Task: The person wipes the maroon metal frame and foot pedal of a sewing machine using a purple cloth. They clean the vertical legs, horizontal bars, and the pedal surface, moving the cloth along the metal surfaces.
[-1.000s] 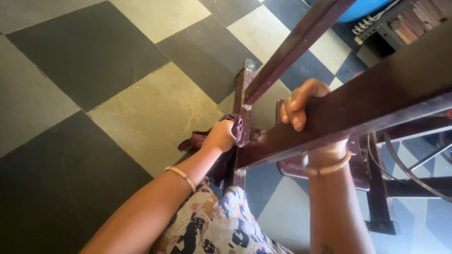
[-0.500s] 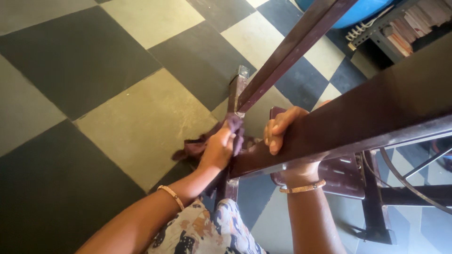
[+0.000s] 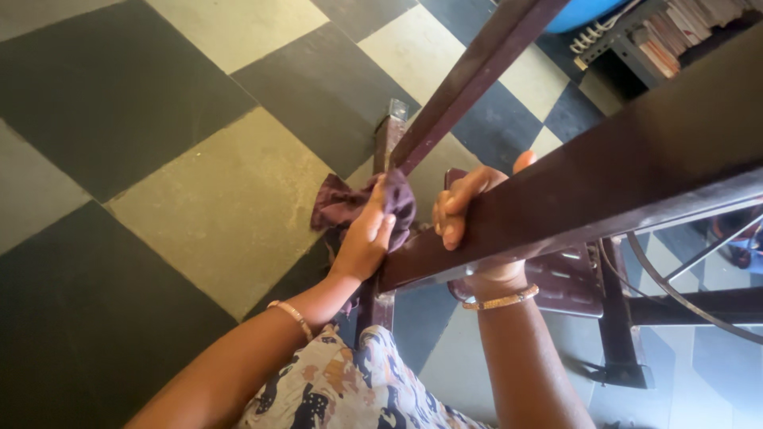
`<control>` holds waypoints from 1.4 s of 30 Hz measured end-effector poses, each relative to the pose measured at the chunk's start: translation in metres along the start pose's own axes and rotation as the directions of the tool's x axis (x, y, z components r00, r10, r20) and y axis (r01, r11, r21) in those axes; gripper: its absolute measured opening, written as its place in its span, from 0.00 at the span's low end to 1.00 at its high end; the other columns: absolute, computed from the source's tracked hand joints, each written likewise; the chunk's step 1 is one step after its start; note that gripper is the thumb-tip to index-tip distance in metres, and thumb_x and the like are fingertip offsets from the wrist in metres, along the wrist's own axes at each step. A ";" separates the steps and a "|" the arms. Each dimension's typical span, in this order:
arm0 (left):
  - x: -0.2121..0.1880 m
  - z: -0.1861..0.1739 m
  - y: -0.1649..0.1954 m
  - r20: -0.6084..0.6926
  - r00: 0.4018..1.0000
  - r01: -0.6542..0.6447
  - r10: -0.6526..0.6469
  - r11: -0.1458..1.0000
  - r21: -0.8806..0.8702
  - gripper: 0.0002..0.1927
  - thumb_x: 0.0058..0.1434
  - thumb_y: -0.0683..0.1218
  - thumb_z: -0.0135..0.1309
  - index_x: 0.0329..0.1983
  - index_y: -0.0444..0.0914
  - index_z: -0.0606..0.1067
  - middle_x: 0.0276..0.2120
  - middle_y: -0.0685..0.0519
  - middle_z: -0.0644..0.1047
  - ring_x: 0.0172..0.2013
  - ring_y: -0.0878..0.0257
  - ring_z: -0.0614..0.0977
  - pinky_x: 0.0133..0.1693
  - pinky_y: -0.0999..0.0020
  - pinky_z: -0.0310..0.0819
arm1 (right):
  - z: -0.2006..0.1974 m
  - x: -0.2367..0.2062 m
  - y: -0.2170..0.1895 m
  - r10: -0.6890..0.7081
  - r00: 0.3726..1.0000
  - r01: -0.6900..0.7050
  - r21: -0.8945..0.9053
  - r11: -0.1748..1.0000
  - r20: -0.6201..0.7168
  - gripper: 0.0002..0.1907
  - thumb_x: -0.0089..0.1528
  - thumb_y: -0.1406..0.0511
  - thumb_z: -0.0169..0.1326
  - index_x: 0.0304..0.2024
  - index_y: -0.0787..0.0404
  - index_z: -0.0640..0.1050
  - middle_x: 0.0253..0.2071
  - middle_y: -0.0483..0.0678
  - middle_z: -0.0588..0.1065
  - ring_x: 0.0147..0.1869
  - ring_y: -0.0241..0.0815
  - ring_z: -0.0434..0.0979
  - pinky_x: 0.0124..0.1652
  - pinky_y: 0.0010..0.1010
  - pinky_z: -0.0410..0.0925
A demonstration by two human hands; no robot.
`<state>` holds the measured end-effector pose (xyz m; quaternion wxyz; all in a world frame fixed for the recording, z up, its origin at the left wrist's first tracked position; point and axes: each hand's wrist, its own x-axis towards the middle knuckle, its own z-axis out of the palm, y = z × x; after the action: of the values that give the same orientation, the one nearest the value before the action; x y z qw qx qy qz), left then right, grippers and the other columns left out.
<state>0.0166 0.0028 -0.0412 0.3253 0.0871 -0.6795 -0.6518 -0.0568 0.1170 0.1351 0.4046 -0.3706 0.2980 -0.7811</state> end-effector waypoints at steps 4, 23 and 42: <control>-0.021 -0.010 0.011 0.007 0.963 0.268 -0.270 0.957 0.110 0.19 0.70 0.46 0.44 0.63 0.36 0.67 0.47 0.35 0.77 0.49 0.42 0.80 0.51 0.57 0.71 | 0.002 -0.001 0.001 -0.023 1.000 0.023 -0.001 1.000 -0.007 0.44 0.76 0.43 0.25 0.36 0.74 0.76 0.21 0.61 0.72 0.24 0.48 0.70 0.35 0.34 0.65; 0.050 0.000 -0.033 -0.425 0.847 0.432 -0.319 0.879 0.202 0.29 0.60 0.43 0.63 0.58 0.32 0.61 0.43 0.32 0.76 0.47 0.36 0.79 0.49 0.50 0.70 | 0.002 -0.002 0.002 0.026 0.999 -0.028 0.088 0.996 0.023 0.44 0.76 0.44 0.25 0.38 0.76 0.76 0.25 0.64 0.74 0.29 0.51 0.72 0.38 0.36 0.68; -0.031 -0.010 0.025 -0.229 0.972 0.019 0.057 0.949 0.316 0.16 0.61 0.40 0.56 0.50 0.27 0.73 0.46 0.36 0.73 0.48 0.40 0.75 0.50 0.53 0.68 | 0.009 -0.001 -0.002 0.022 1.000 -0.022 -0.007 1.000 0.016 0.41 0.78 0.47 0.24 0.39 0.72 0.78 0.26 0.60 0.75 0.30 0.47 0.70 0.43 0.36 0.65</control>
<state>0.0536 0.0144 -0.0283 0.3915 0.2080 -0.7324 -0.5167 -0.0499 0.1174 0.1418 0.4143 -0.3751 0.3014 -0.7726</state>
